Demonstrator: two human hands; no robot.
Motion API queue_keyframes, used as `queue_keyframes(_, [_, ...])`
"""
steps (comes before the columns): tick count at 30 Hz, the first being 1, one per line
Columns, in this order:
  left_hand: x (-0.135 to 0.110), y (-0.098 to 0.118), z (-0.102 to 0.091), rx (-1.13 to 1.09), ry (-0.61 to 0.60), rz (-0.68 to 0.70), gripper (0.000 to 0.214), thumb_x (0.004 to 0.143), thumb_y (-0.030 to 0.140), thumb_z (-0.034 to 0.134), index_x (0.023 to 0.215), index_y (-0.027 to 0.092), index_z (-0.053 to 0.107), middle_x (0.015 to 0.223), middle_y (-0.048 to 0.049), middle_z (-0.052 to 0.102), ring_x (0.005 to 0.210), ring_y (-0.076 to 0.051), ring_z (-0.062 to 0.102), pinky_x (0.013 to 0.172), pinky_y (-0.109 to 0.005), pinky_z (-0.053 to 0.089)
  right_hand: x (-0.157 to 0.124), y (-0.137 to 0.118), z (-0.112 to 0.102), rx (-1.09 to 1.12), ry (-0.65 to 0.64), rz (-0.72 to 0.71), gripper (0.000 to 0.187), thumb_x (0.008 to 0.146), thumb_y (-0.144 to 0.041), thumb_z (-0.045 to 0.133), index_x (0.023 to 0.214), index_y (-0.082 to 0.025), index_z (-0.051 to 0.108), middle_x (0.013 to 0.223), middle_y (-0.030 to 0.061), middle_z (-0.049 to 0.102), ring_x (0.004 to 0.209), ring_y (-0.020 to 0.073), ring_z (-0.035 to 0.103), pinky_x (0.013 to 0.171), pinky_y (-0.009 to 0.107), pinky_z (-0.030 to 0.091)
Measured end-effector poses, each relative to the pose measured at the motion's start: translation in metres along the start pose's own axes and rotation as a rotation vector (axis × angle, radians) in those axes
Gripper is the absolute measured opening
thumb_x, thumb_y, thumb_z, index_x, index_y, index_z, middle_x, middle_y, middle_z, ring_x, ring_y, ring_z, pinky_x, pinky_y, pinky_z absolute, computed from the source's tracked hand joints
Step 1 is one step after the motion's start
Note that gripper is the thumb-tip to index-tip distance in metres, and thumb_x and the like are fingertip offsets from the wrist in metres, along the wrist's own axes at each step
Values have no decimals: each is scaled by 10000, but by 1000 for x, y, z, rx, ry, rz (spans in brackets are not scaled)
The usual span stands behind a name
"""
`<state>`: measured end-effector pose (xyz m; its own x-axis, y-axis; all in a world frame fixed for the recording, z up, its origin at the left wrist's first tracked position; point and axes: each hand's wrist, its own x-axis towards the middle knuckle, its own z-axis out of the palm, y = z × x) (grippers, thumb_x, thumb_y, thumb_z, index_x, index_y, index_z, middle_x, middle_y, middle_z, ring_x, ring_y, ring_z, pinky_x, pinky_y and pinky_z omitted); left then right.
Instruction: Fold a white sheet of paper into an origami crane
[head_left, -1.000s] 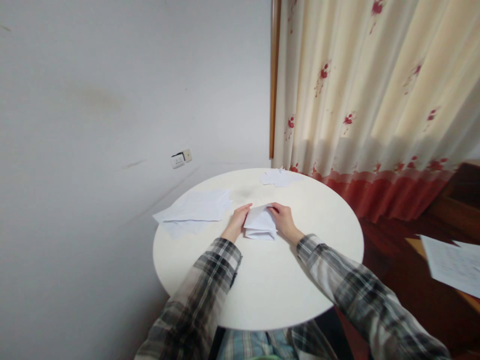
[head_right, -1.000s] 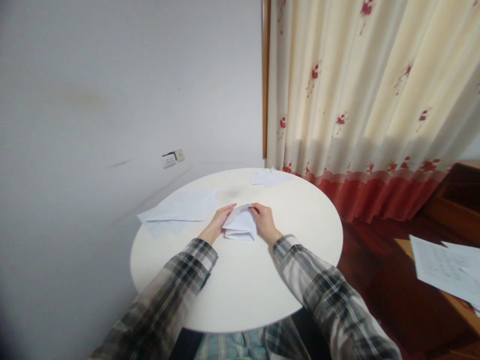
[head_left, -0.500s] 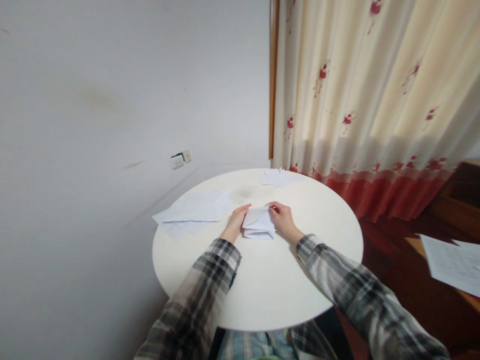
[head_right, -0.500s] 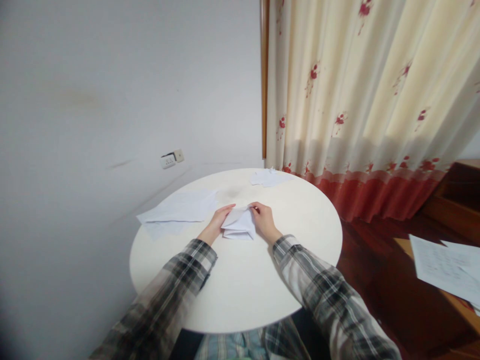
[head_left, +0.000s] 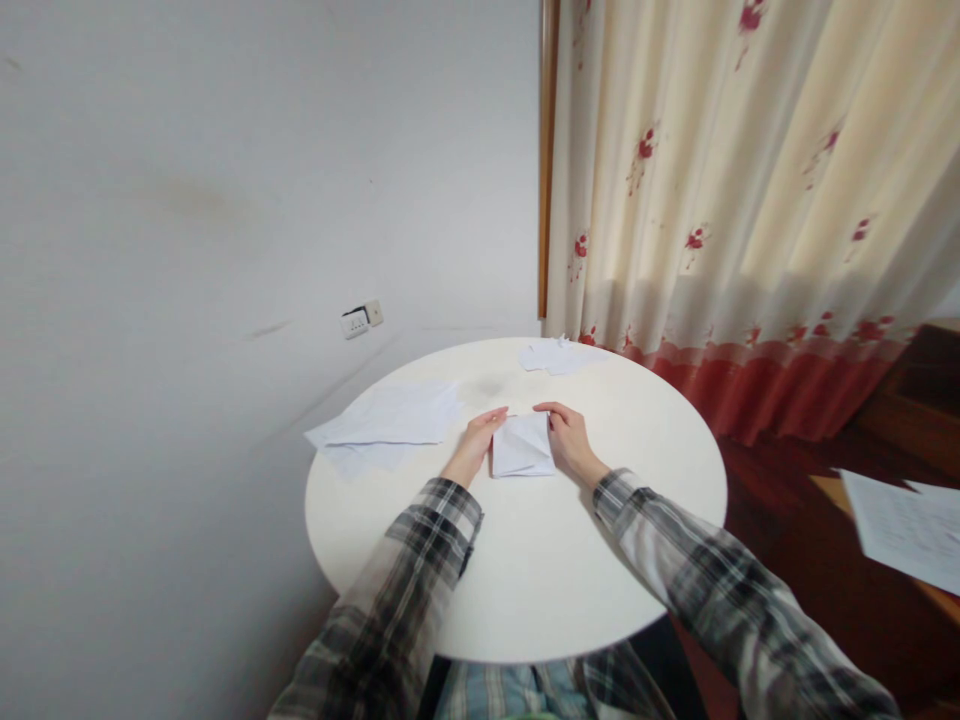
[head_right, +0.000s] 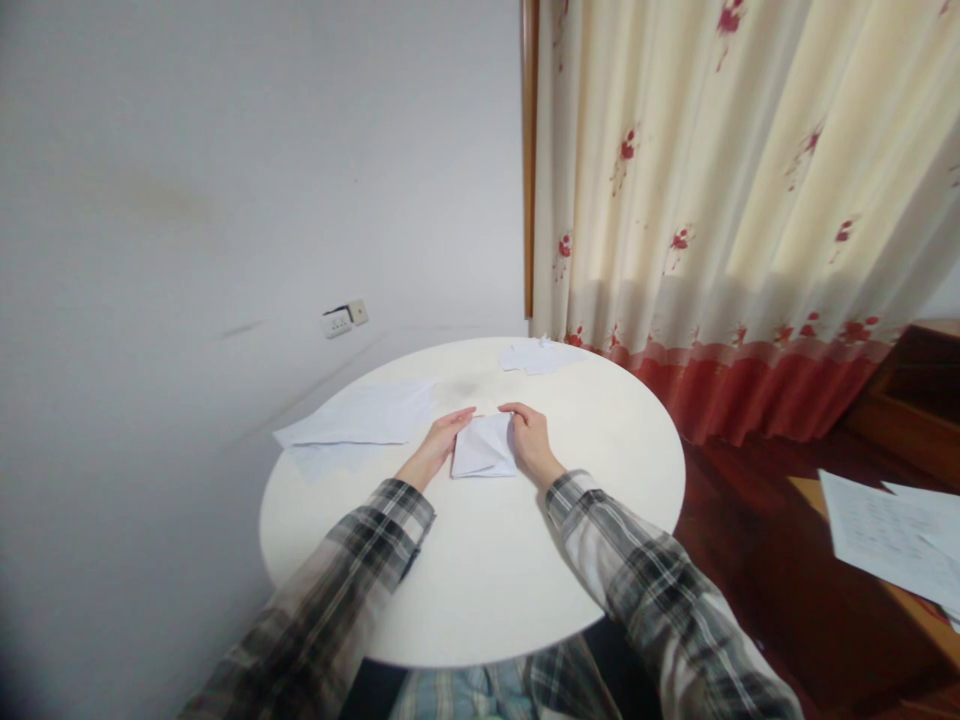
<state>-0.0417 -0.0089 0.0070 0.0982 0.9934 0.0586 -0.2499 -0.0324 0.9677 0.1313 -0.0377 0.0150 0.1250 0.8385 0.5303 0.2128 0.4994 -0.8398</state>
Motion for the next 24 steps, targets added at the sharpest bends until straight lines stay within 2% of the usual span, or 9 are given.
queue_keyframes(4, [0,0,0,21,-2,-3,387,645,248,681,1004,114,624,856,-89,690,685,-141,603,639,-240,448,0,-3,0,102,-11,103,360,801,-359,365,1002,-157,585,896,74,669,689,139,558,573,233,425])
queue_keyframes(8, [-1,1,2,15,13,-12,355,640,222,682,973,111,630,834,-84,691,678,-137,606,638,-237,451,1,2,3,132,-88,169,361,741,-432,475,951,-159,584,832,68,659,676,142,561,526,220,403])
queue_keyframes(11, [-3,2,4,-27,24,-33,352,620,236,699,944,115,635,853,-90,689,699,-151,613,658,-256,460,1,6,6,154,-144,205,346,638,-346,589,933,-166,579,788,42,644,651,134,566,552,230,421])
queue_keyframes(14, [-5,4,6,-23,51,-65,354,583,264,724,892,109,645,794,-78,685,643,-151,601,610,-256,449,0,7,7,148,-140,183,368,587,-244,601,944,-161,574,796,41,641,650,125,565,571,232,426])
queue_keyframes(18, [-6,6,7,41,22,-66,333,541,287,744,798,94,656,693,-57,665,580,-132,571,564,-237,415,0,6,6,101,-115,121,351,581,-186,567,930,-153,584,783,40,639,655,119,556,581,229,419])
queue_keyframes(24, [-7,7,6,96,36,-11,282,546,265,737,758,101,652,670,-44,653,576,-118,552,562,-224,403,1,7,6,104,-116,116,351,583,-187,565,932,-151,584,794,38,643,638,115,553,565,224,416])
